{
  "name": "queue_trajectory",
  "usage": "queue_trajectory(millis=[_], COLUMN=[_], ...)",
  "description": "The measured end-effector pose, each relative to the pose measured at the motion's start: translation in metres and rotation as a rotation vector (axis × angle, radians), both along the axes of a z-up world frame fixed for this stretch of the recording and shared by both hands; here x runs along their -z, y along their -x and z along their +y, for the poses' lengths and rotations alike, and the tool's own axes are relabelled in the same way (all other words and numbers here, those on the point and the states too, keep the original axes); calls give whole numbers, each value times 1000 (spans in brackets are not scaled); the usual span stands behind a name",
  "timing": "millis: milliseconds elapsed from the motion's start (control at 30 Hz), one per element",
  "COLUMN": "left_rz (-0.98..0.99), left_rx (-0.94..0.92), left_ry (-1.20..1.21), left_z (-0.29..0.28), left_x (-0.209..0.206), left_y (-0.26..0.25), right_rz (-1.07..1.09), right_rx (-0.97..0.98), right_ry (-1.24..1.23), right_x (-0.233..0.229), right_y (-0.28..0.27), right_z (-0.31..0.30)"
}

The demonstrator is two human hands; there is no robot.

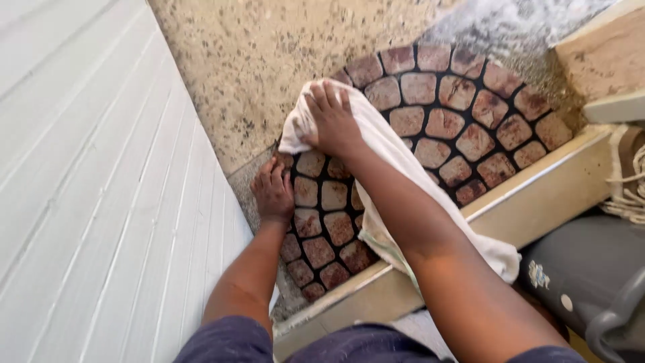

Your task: Cleaning a stone-patterned floor threshold with a damp cloth and soapy water.

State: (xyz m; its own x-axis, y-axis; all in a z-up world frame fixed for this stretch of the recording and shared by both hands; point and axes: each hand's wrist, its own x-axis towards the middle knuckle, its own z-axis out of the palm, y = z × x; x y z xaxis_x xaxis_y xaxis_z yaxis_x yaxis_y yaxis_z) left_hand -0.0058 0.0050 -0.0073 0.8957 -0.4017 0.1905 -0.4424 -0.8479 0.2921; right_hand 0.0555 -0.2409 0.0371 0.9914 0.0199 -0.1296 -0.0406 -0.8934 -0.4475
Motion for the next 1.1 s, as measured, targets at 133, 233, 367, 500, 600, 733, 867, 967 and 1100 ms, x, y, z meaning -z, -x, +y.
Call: queue_trajectory(millis=[133, 233, 367, 500, 600, 733, 867, 967, 1100], left_rz=[-22, 27, 17, 1, -4, -1, 15, -20, -8], left_rx=[39, 12, 36, 14, 31, 39, 7, 36, 29], left_ry=[48, -8, -1, -18, -6, -7, 17, 20, 26], left_z=[-9, -1, -3, -3, -3, -7, -2, -6, -6], left_x=[-3, -3, 0, -1, 0, -2, -1, 0, -10], left_y=[-14, -3, -8, -5, -7, -11, 2, -8, -4], right_rz=[-187, -93, 59, 564, 311, -46, -70, -47, 22], right_rx=[52, 136, 252, 344, 486, 245, -15, -123, -226], right_ry=[-7, 52, 41, -145, -272, -91, -69, -129, -85], right_x=[10, 17, -30, -71, -24, 18, 17, 34, 3], right_y=[-1, 15, 15, 5, -14, -15, 32, 52, 73], right_z=[1, 16, 9, -7, -12, 1, 3, -2, 17])
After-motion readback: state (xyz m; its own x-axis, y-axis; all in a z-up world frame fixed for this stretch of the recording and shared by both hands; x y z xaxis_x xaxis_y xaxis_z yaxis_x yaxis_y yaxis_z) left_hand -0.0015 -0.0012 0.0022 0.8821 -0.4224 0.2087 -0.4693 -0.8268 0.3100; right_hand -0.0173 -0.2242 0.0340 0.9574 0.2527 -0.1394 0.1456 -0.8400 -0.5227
